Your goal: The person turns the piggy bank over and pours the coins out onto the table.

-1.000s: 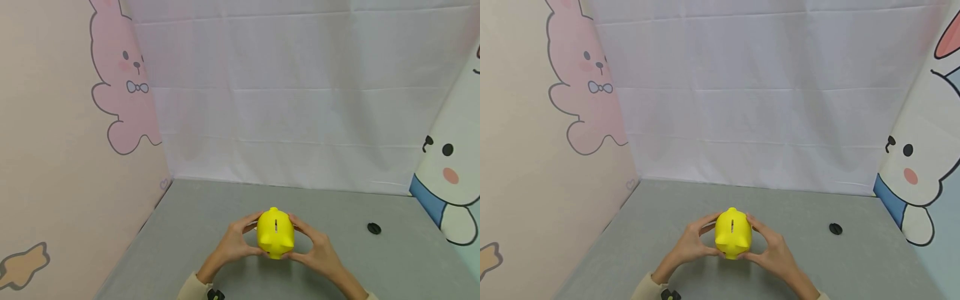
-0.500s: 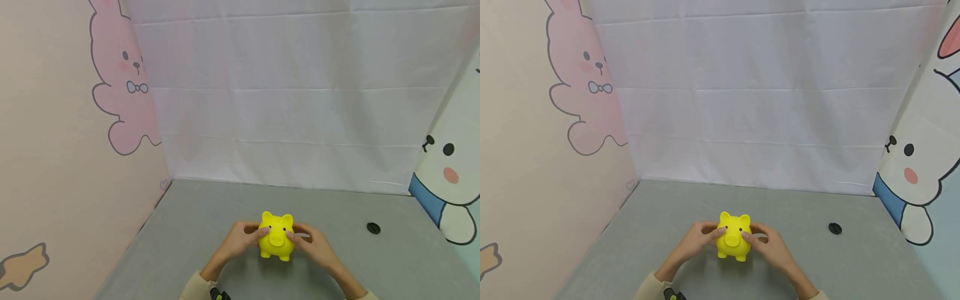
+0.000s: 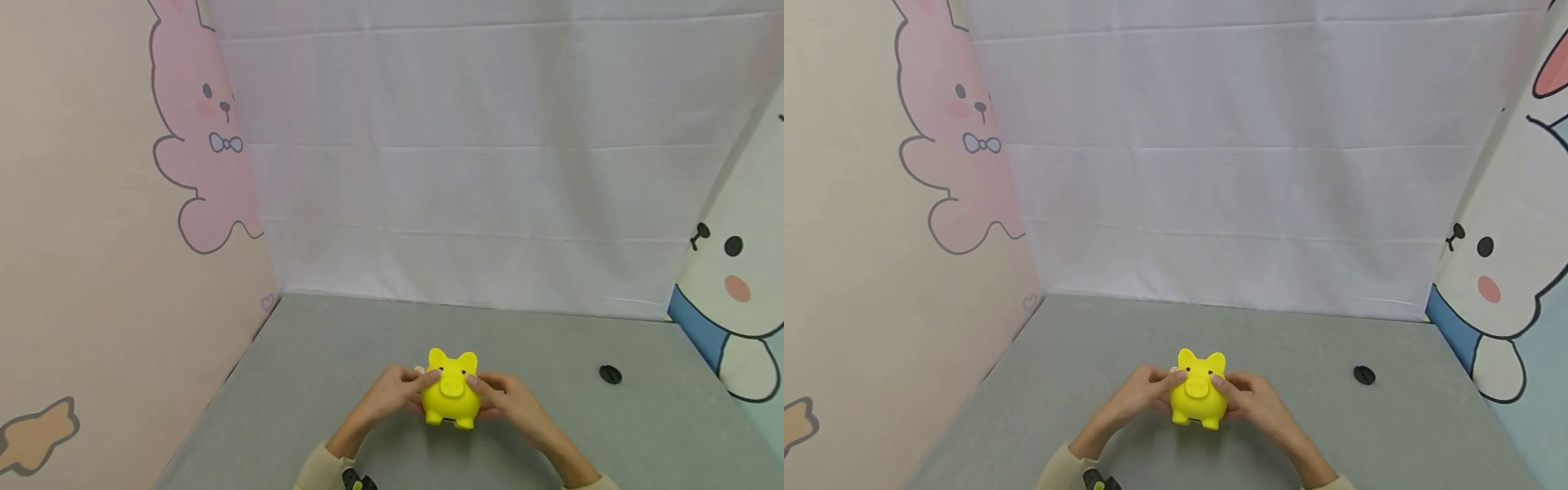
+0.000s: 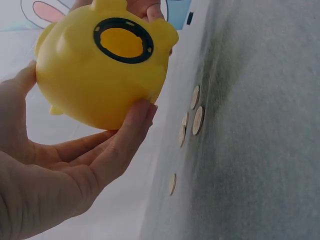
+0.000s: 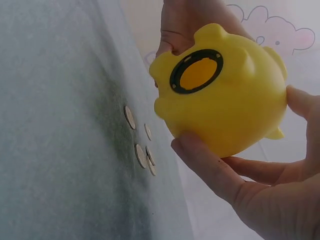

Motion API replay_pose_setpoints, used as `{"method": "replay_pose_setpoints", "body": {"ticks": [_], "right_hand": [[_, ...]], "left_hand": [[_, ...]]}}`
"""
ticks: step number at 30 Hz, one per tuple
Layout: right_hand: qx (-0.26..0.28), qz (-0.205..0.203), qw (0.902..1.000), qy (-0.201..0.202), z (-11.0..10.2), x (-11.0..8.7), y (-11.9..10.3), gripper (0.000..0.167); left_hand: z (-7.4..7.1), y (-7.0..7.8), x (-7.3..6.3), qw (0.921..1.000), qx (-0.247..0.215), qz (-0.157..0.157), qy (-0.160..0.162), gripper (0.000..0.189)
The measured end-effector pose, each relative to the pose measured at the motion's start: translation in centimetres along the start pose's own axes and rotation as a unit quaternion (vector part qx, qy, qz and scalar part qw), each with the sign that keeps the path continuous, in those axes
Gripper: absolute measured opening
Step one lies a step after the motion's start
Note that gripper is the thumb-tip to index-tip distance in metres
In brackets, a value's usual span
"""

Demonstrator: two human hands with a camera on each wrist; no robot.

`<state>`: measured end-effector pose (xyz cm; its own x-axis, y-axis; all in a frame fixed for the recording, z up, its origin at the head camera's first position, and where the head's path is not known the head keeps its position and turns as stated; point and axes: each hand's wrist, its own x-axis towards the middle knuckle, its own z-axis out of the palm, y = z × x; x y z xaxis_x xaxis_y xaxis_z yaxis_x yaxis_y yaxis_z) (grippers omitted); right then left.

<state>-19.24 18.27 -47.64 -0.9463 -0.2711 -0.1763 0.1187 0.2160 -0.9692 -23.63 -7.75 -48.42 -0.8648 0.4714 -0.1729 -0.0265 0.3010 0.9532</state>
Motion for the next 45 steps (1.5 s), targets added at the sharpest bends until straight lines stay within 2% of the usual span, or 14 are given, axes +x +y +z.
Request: {"method": "replay_pose_setpoints", "body": {"ticks": [4, 9, 13, 17, 21, 23, 24, 28, 29, 30, 34, 41, 43, 45], "right_hand": [[-0.017, -0.006, 0.9997, 0.018, 0.0, -0.1, 0.1, 0.063], [-0.025, -0.027, 0.9991, 0.02, -0.1, -0.3, 0.2, 0.065], [-0.042, -0.045, 0.9976, 0.03, -0.3, -0.3, 0.4, 0.067], [-0.04, -0.096, 0.9939, 0.035, -0.5, -0.3, 0.8, 0.065], [-0.055, -0.167, 0.9838, 0.036, -0.6, -0.5, 1.1, 0.069], [-0.085, -0.216, 0.9717, 0.045, -0.6, -0.6, 1.3, 0.074], [-0.105, -0.25, 0.9613, 0.048, -0.6, -0.6, 1.3, 0.077], [-0.191, -0.373, 0.9056, 0.068, -0.6, -0.7, 1.6, 0.096], [-0.206, -0.39, 0.8945, 0.072, -0.6, -0.7, 1.6, 0.1], [-0.217, -0.398, 0.8881, 0.076, -0.5, -0.7, 1.6, 0.103], [-0.234, -0.386, 0.8882, 0.085, -0.5, -0.7, 1.4, 0.107], [-0.238, -0.39, 0.8847, 0.093, -0.6, -0.6, 1.6, 0.104], [-0.229, -0.39, 0.8868, 0.094, -0.6, -0.5, 1.7, 0.101], [-0.221, -0.377, 0.8943, 0.097, -0.5, -0.5, 1.8, 0.095]], "left_hand": [[-0.2, 0.0, -0.1, 0.9999, 0.004, 0.0, -0.009, 0.06], [-0.3, 0.1, -0.1, 0.9999, -0.007, -0.004, -0.015, 0.062], [-0.6, 0.1, 0.0, 0.9997, 0.0, 0.01, -0.021, 0.07], [-0.8, -0.1, 0.1, 0.9987, -0.011, 0.038, -0.034, 0.081], [-0.9, -0.1, -0.1, 0.9948, -0.04, 0.081, -0.047, 0.088], [-1.0, -0.2, -0.3, 0.992, -0.027, 0.117, -0.04, 0.09], [-1.0, -0.2, -0.4, 0.9896, -0.012, 0.138, -0.036, 0.091], [-1.0, -0.2, -0.8, 0.9731, 0.057, 0.223, -0.009, 0.1], [-1.0, -0.2, -0.8, 0.9688, 0.07, 0.238, -0.004, 0.102], [-1.0, -0.2, -0.8, 0.9654, 0.079, 0.249, 0.0, 0.102], [-0.9, -0.2, -0.7, 0.9602, 0.094, 0.263, 0.011, 0.102], [-0.9, -0.4, -0.5, 0.9608, 0.103, 0.257, 0.011, 0.102], [-1.0, -0.4, -0.5, 0.9629, 0.105, 0.248, 0.007, 0.101], [-1.1, -0.4, -0.6, 0.9659, 0.104, 0.237, 0.002, 0.097]]}}
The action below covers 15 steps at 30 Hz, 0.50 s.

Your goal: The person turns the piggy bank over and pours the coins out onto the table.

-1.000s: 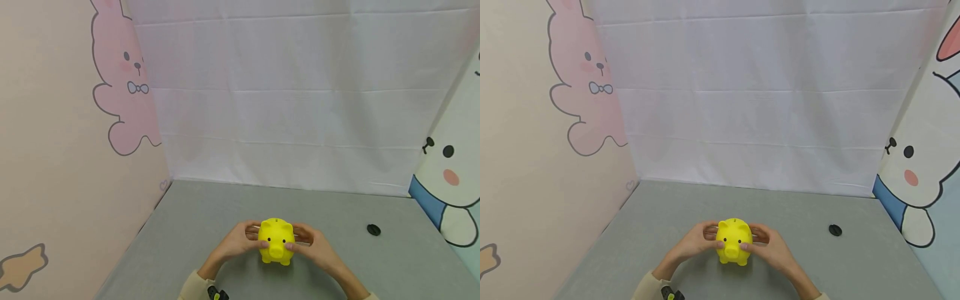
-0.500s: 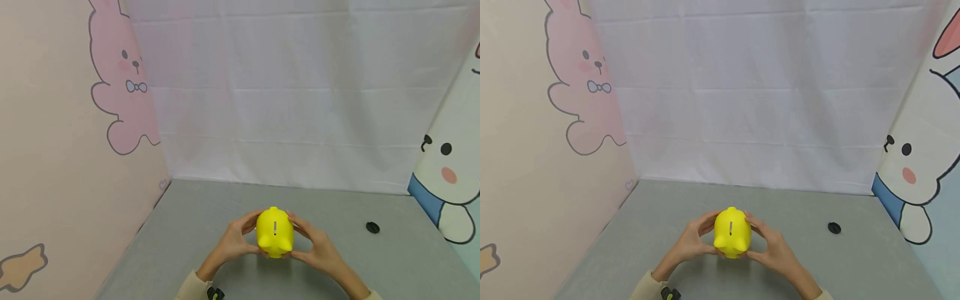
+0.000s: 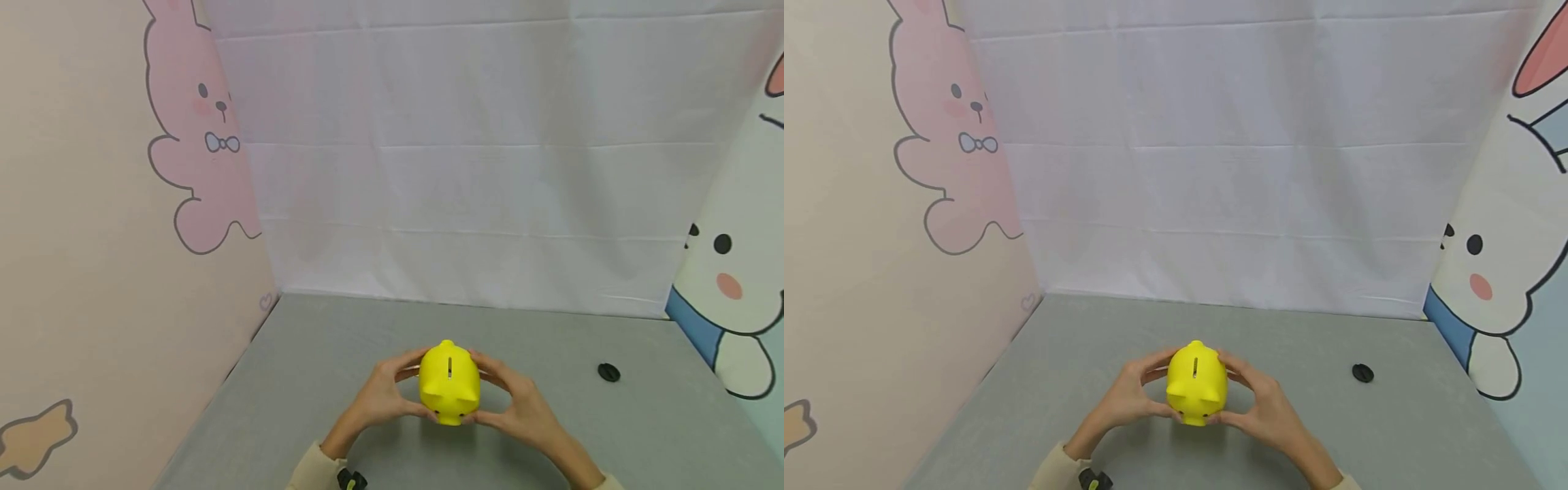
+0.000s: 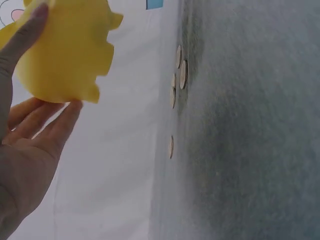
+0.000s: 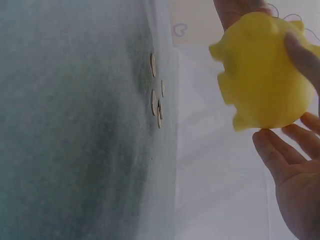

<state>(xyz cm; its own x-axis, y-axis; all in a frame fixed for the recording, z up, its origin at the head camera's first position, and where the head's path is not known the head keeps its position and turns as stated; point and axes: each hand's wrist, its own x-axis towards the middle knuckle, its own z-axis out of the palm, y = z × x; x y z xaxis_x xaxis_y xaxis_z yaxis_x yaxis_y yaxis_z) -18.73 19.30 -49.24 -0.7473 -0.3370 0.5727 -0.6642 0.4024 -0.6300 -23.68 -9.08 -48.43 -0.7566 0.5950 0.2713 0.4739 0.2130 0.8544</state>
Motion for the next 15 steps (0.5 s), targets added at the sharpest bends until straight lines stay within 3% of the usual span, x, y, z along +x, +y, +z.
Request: {"method": "replay_pose_setpoints", "body": {"ticks": [6, 11, 15], "right_hand": [[0.015, 0.113, 0.9935, 0.003, 0.5, 0.1, -0.7, 0.061], [0.045, 0.254, 0.966, -0.005, 0.9, 0.9, -1.5, 0.038], [0.071, 0.307, 0.9488, -0.018, 0.9, 1.4, -1.6, 0.041]], "left_hand": [[0.0, 0.2, 0.1, 0.9975, -0.015, -0.068, 0.0, 0.067], [0.7, 0.6, 0.9, 0.987, -0.055, -0.15, 0.02, 0.05], [1.1, 0.7, 1.2, 0.9771, -0.078, -0.195, 0.033, 0.056]]}}
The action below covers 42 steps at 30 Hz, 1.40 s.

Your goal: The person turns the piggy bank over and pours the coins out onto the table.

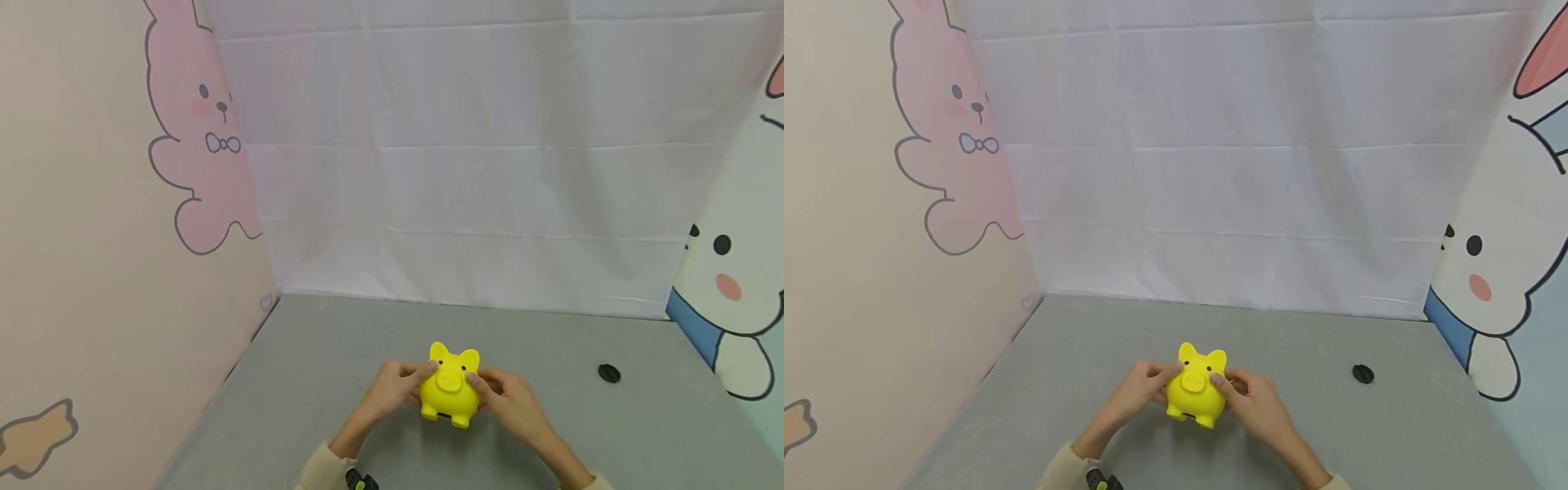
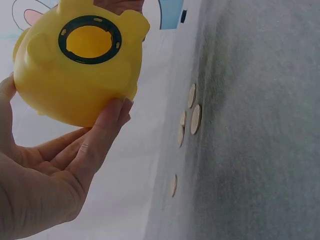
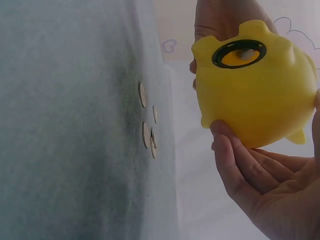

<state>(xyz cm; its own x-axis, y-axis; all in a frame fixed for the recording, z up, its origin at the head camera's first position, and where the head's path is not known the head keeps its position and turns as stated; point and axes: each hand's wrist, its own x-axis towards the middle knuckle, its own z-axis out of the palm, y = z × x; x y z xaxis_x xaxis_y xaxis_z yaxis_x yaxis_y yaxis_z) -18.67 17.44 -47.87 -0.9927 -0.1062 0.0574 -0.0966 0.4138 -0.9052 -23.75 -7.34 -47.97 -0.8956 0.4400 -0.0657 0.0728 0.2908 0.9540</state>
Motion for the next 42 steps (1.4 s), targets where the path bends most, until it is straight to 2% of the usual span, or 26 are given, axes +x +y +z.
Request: {"method": "replay_pose_setpoints", "body": {"ticks": [4, 8, 11, 16, 20, 22, 26, 27, 29, 32, 36, 40, 42], "right_hand": [[0.005, 0.005, 0.9998, -0.016, -0.2, 0.1, -0.1, 0.044], [0.004, -0.007, 0.9995, -0.031, -0.7, -0.1, 0.1, 0.047], [-0.008, -0.05, 0.998, -0.039, -1.1, -0.4, 0.6, 0.057], [-0.018, -0.142, 0.9886, -0.047, -1.3, -0.5, 1.5, 0.076], [-0.031, -0.191, 0.9804, -0.036, -1.3, -0.5, 1.8, 0.084], [-0.05, -0.234, 0.9707, -0.019, -1.3, -0.5, 1.8, 0.09], [-0.093, -0.336, 0.9367, 0.029, -1.1, -0.5, 1.9, 0.101], [-0.101, -0.355, 0.9285, 0.041, -1.1, -0.4, 1.9, 0.104], [-0.108, -0.369, 0.9213, 0.056, -1.0, -0.3, 1.9, 0.106], [-0.112, -0.369, 0.9207, 0.063, -0.9, -0.2, 1.9, 0.106], [-0.114, -0.358, 0.9249, 0.059, -0.8, -0.3, 1.8, 0.105], [-0.114, -0.337, 0.9332, 0.052, -0.9, -0.4, 1.8, 0.102], [-0.108, -0.316, 0.9413, 0.047, -0.9, -0.4, 1.7, 0.097]], "left_hand": [[0.1, 0.0, 0.0, 0.9999, -0.001, -0.017, 0.002, 0.06], [-0.3, -0.1, -0.1, 0.9998, 0.002, -0.012, -0.017, 0.059], [-0.8, -0.3, -0.3, 0.999, 0.003, 0.012, -0.042, 0.063], [-1.1, -0.6, -0.7, 0.9946, -0.002, 0.06, -0.084, 0.086], [-1.1, -0.7, -1.0, 0.993, 0.017, 0.088, -0.078, 0.095], [-1.0, -0.7, -1.2, 0.9907, 0.026, 0.114, -0.07, 0.099], [-1.0, -0.6, -1.2, 0.9813, 0.047, 0.181, -0.047, 0.104], [-1.0, -0.6, -1.2, 0.9786, 0.052, 0.195, -0.042, 0.105], [-1.0, -0.5, -1.1, 0.9751, 0.062, 0.21, -0.034, 0.105], [-1.0, -0.6, -1.0, 0.975, 0.069, 0.209, -0.032, 0.104], [-1.0, -0.8, -1.0, 0.9769, 0.069, 0.2, -0.032, 0.104], [-1.1, -0.7, -1.0, 0.9782, 0.074, 0.191, -0.032, 0.102], [-1.1, -0.7, -1.0, 0.9792, 0.076, 0.185, -0.035, 0.098]]}}
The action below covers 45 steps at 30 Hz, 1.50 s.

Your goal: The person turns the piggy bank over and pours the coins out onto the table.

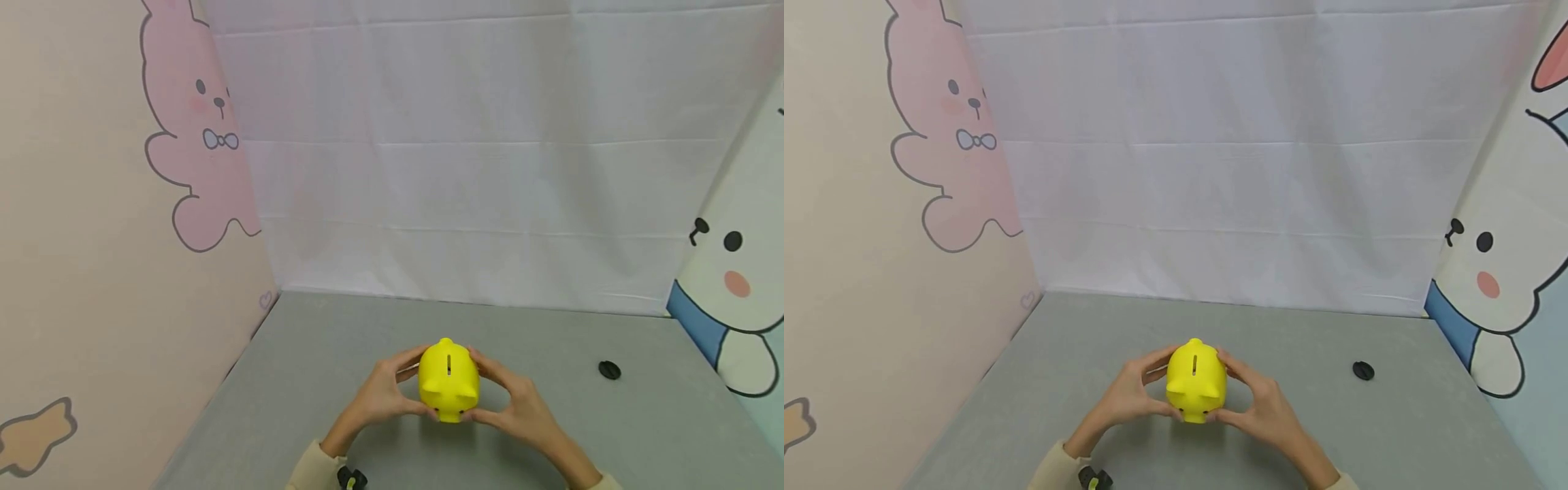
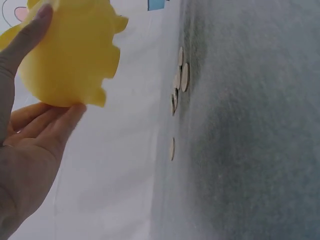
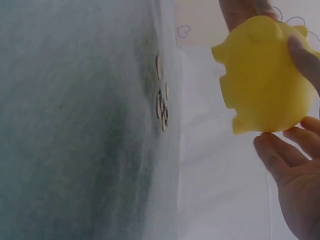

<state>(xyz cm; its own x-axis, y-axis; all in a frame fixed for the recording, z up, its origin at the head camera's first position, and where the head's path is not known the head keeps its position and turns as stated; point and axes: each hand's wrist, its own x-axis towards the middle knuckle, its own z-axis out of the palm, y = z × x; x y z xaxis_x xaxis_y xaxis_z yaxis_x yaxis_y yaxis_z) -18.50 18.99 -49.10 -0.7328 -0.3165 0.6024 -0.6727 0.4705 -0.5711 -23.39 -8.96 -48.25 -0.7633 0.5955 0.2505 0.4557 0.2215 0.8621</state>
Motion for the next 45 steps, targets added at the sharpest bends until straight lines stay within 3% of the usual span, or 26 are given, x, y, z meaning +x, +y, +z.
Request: {"method": "replay_pose_setpoints", "body": {"ticks": [3, 6, 8, 11, 17, 20, 22, 25, 29, 35, 39, 42, 45], "right_hand": [[0.013, 0.049, 0.9987, -0.01, 0.0, 0.1, -0.2, 0.084], [0.031, 0.125, 0.9913, -0.023, 0.1, 0.2, -0.5, 0.062], [0.05, 0.191, 0.9797, -0.038, 0.1, 0.5, -0.7, 0.05], [0.081, 0.258, 0.9611, -0.058, 0.2, 0.8, -0.9, 0.041], [0.123, 0.327, 0.9336, -0.078, 0.5, 1.3, -0.9, 0.045], [0.143, 0.348, 0.9225, -0.086, 0.4, 1.5, -0.9, 0.05], [0.15, 0.35, 0.92, -0.092, 0.3, 1.5, -0.9, 0.051], [0.149, 0.336, 0.9244, -0.101, 0.1, 1.4, -0.8, 0.048], [0.13, 0.287, 0.9427, -0.11, -0.1, 0.8, -0.6, 0.053], [0.103, 0.186, 0.9729, -0.09, -0.1, 0.0, -0.1, 0.078], [0.045, 0.07, 0.9957, -0.04, 0.0, -0.3, 0.2, 0.092], [-0.013, -0.017, 0.9998, 0.002, 0.1, -0.3, 0.4, 0.102], [-0.039, -0.049, 0.9979, 0.016, 0.3, -0.3, 0.5, 0.105]], "left_hand": [[-0.1, 0.1, 0.0, 0.9996, -0.007, -0.026, -0.008, 0.085], [0.0, 0.0, 0.2, 0.9975, -0.016, -0.068, -0.006, 0.067], [0.3, 0.0, 0.4, 0.9944, -0.021, -0.103, 0.002, 0.058], [0.7, -0.1, 0.8, 0.9877, -0.028, -0.152, 0.022, 0.057], [1.2, 0.4, 0.9, 0.973, -0.053, -0.223, 0.029, 0.067], [1.2, 0.7, 0.9, 0.969, -0.054, -0.24, 0.023, 0.072], [1.1, 0.8, 0.9, 0.9677, -0.054, -0.246, 0.018, 0.072], [1.0, 0.6, 0.9, 0.9702, -0.055, -0.236, 0.006, 0.066], [0.6, 0.0, 0.5, 0.981, -0.046, -0.188, -0.015, 0.057], [0.2, -0.2, 0.0, 0.9879, -0.091, -0.119, -0.039, 0.085], [0.2, -0.2, -0.2, 0.9953, -0.07, -0.064, -0.018, 0.095], [0.3, -0.3, -0.1, 0.9986, -0.047, -0.024, 0.002, 0.1], [0.4, -0.5, -0.1, 0.9991, -0.039, -0.016, 0.003, 0.1]]}}
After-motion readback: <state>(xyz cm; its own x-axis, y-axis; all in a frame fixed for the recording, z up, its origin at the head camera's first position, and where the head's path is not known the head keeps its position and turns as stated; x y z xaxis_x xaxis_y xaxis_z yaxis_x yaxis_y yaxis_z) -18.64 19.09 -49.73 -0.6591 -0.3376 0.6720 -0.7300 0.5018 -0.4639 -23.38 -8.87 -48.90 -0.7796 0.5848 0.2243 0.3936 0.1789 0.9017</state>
